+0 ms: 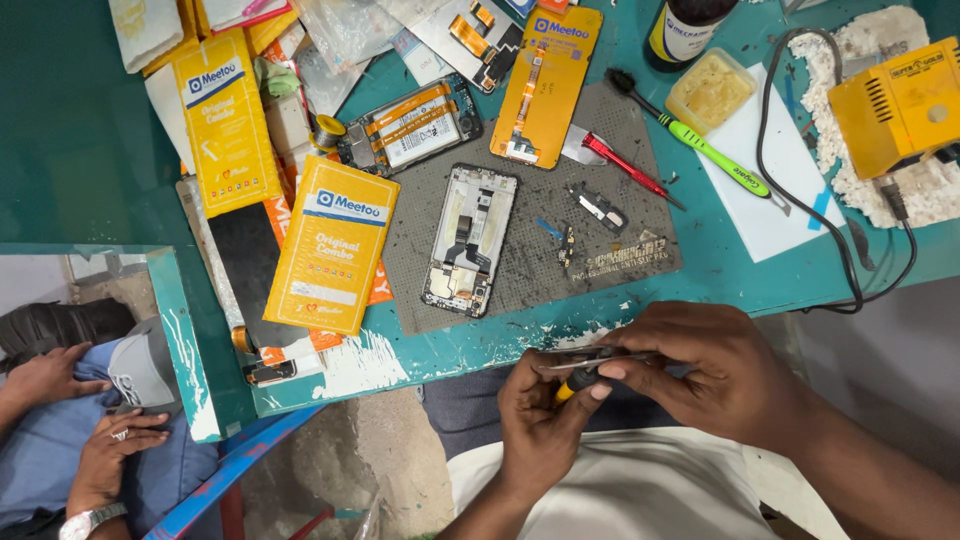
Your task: The person repairs a disassembled smartphone at a workbench. They hold the phone board with one hand and use a soldering iron to work on small components, then use a screwdriver and tweezers on parts laid out on the mat, repositioning the board as they work.
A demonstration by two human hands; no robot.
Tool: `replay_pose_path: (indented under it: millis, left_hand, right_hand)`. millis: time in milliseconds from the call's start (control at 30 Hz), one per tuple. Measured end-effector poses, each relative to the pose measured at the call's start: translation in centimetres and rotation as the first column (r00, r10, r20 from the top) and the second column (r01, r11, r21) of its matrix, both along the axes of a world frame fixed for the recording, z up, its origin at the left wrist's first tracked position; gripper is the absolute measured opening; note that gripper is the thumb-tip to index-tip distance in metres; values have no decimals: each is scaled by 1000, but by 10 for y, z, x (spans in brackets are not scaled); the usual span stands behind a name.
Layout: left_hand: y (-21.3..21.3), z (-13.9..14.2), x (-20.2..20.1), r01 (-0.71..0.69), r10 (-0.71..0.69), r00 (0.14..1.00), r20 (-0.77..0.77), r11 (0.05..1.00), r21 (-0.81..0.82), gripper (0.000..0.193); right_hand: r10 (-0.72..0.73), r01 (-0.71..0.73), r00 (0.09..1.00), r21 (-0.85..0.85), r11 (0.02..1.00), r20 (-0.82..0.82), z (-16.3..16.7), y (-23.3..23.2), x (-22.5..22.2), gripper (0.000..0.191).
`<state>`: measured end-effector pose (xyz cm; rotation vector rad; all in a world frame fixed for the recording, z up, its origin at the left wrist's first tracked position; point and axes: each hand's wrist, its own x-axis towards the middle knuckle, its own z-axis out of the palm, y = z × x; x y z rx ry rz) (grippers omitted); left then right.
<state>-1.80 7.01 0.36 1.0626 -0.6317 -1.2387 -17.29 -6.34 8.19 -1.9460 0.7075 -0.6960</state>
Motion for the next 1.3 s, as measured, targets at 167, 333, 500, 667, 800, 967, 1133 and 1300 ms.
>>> replay_pose_path:
  millis: [167, 333, 500, 667, 800, 967, 1133, 1300]
  left_hand:
    - [1, -1, -1, 2, -2, 1000, -28, 1000, 10, 26]
    - [2, -4, 1, 18, -17, 999, -32, 1000, 11, 26]
    - [1, -3, 4, 18, -17, 999, -44, 1000, 10, 25]
    - [0, -2, 4, 33, -33, 999, -36, 999, 25, 24]
    - [0, -4, 4, 25, -23, 998, -66, 999, 21, 25]
    - [-1, -5, 7, 9, -7, 985, -175, 1000, 15, 26]
    - [1, -6, 9, 44, -41, 979, -200, 999, 12, 27]
    - [3, -6, 8, 71, -68, 973, -220, 997, 5, 27]
  right_hand:
    - [19, -20, 1000, -81, 996, -21, -3, -1, -1, 23]
    - [40, -38, 999, -78, 996, 29, -7, -3, 0, 22]
    - [36, -32, 998, -69, 997, 53, -10, -6, 3, 22]
    - [38, -38, 999, -27, 999, 28, -12, -6, 2, 21]
    - [45, -44, 999, 90, 995, -5, -16, -6, 1, 21]
    - [73, -74, 997, 214, 974, 10, -19, -8, -2, 29]
    - [43, -38, 999, 168, 985, -28, -19, -7, -5, 33]
    - [73, -78, 997, 170, 982, 34, -17, -6, -4, 27]
